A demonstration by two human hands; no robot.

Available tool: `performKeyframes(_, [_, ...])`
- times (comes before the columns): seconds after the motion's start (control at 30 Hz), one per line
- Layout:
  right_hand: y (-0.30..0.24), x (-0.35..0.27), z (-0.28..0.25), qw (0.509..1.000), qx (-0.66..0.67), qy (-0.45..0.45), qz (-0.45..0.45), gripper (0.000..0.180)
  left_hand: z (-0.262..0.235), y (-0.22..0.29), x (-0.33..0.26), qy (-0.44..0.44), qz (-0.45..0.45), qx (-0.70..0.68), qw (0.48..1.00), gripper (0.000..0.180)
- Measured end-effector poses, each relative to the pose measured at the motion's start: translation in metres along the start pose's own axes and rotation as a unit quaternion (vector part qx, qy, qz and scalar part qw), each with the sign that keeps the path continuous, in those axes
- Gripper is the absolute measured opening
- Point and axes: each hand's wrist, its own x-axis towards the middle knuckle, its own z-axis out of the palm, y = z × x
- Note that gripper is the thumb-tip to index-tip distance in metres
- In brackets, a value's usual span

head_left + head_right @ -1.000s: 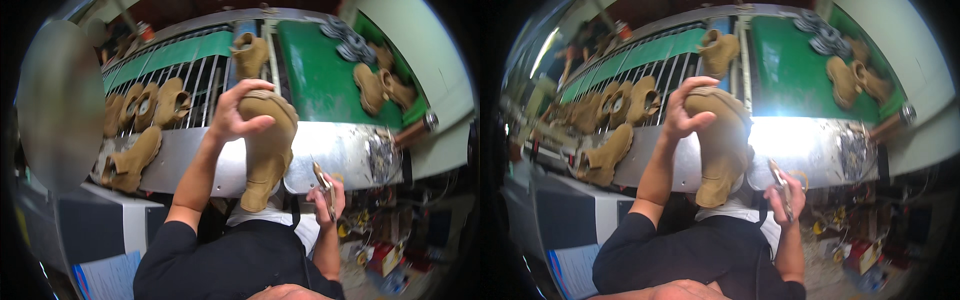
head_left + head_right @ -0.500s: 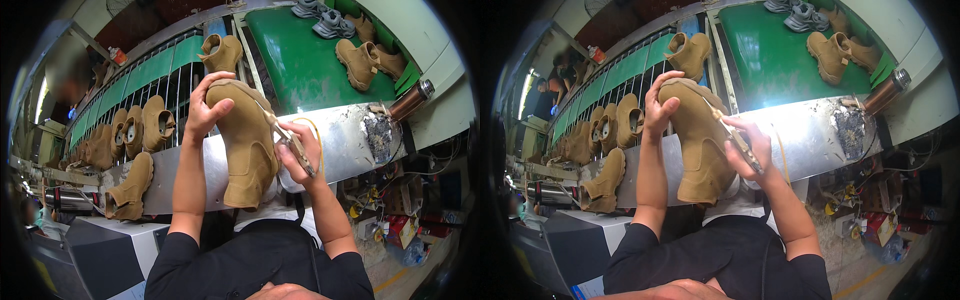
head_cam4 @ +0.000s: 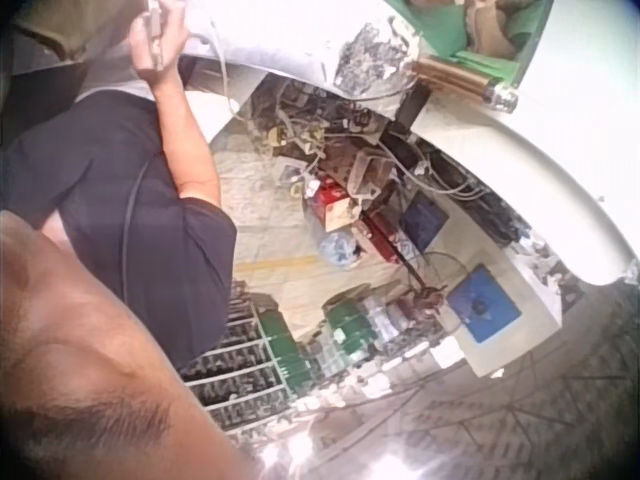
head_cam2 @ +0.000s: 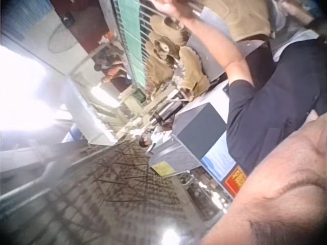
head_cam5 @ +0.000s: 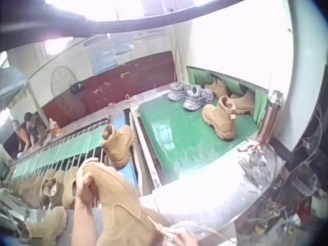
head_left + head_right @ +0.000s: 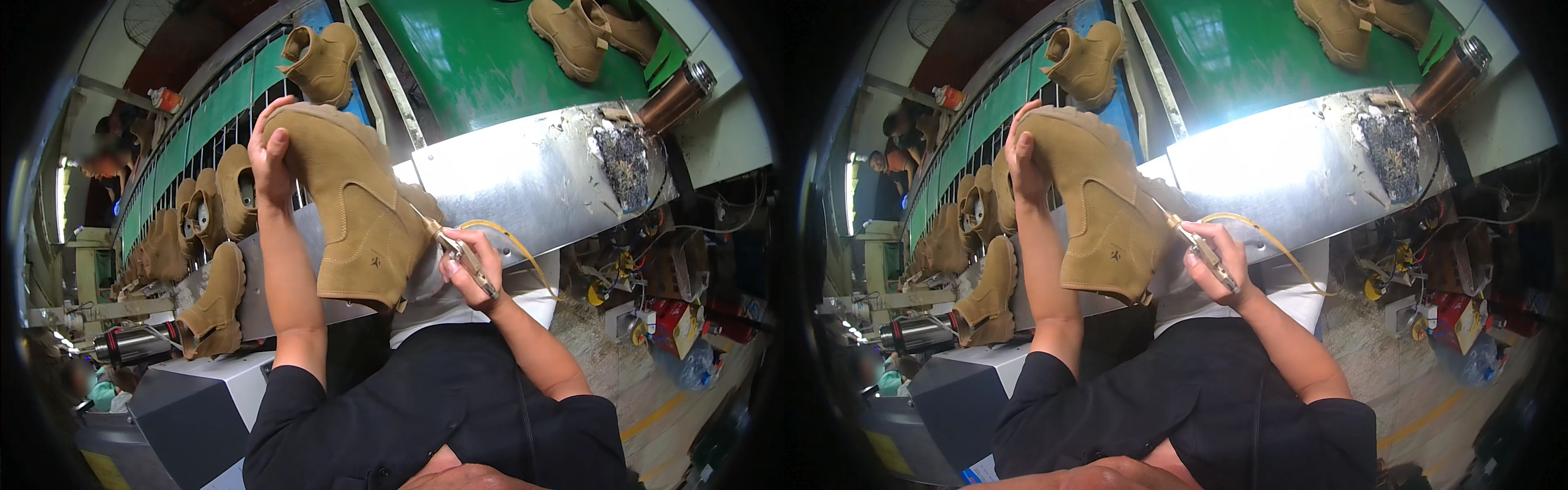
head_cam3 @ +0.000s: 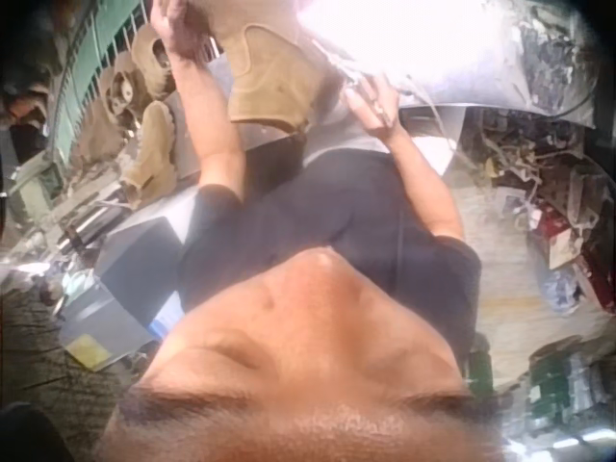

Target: The person picks up tan boots from a conveyor belt, wipes the outsole and heel area with a tool, and places them back on the belt.

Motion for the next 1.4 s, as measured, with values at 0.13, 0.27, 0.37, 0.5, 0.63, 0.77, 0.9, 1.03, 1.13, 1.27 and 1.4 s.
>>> performKeyframes(0.13, [-0.001,-0.005,-0.001,0.998,0.048,0.015,0.044,0.036,-0.028,-0.011,-0.015,0.049,-0.018,0.001,0.999,0.072])
performKeyframes(0.27, [-0.002,-0.007,0.001,0.99,0.102,0.029,0.088,0.036,-0.062,-0.026,-0.052,0.169,-0.049,0.001,0.984,0.06])
performKeyframes(0.37, [-0.001,-0.002,0.003,0.984,0.128,0.047,0.118,0.035,-0.071,-0.026,-0.088,0.246,-0.128,0.004,0.961,0.047])
performKeyframes(0.5, [-0.005,0.01,0.015,0.982,0.127,0.052,0.126,0.035,-0.084,-0.026,-0.153,0.335,-0.204,0.002,0.92,0.047])
performKeyframes(0.63, [0.01,0.024,0.029,0.991,0.074,0.066,0.093,0.035,-0.063,0.0,-0.211,0.375,-0.279,0.02,0.884,0.047])
performKeyframes(0.77, [0.012,0.026,0.037,0.993,0.04,0.051,0.097,0.035,-0.043,0.026,-0.268,0.304,-0.366,0.048,0.878,0.046])
performKeyframes(0.9, [0.017,0.026,0.039,0.99,0.056,0.059,0.112,0.035,0.005,0.041,-0.278,0.267,-0.437,0.015,0.859,0.054])
performKeyframes(1.03, [0.016,0.022,0.04,0.99,0.048,0.048,0.125,0.038,0.031,0.046,-0.272,0.187,-0.5,-0.041,0.845,0.06])
performKeyframes(1.13, [0.015,0.014,0.042,0.99,0.066,0.026,0.118,0.04,0.053,0.041,-0.265,0.161,-0.502,-0.104,0.843,0.06])
performKeyframes(1.27, [0.015,0.002,0.035,0.979,0.119,0.0,0.167,0.039,0.073,0.03,-0.256,0.132,-0.512,-0.19,0.827,0.063])
performKeyframes(1.4, [0.0,-0.02,0.018,0.972,0.106,-0.043,0.203,0.04,0.091,0.024,-0.246,0.097,-0.533,-0.241,0.805,0.068])
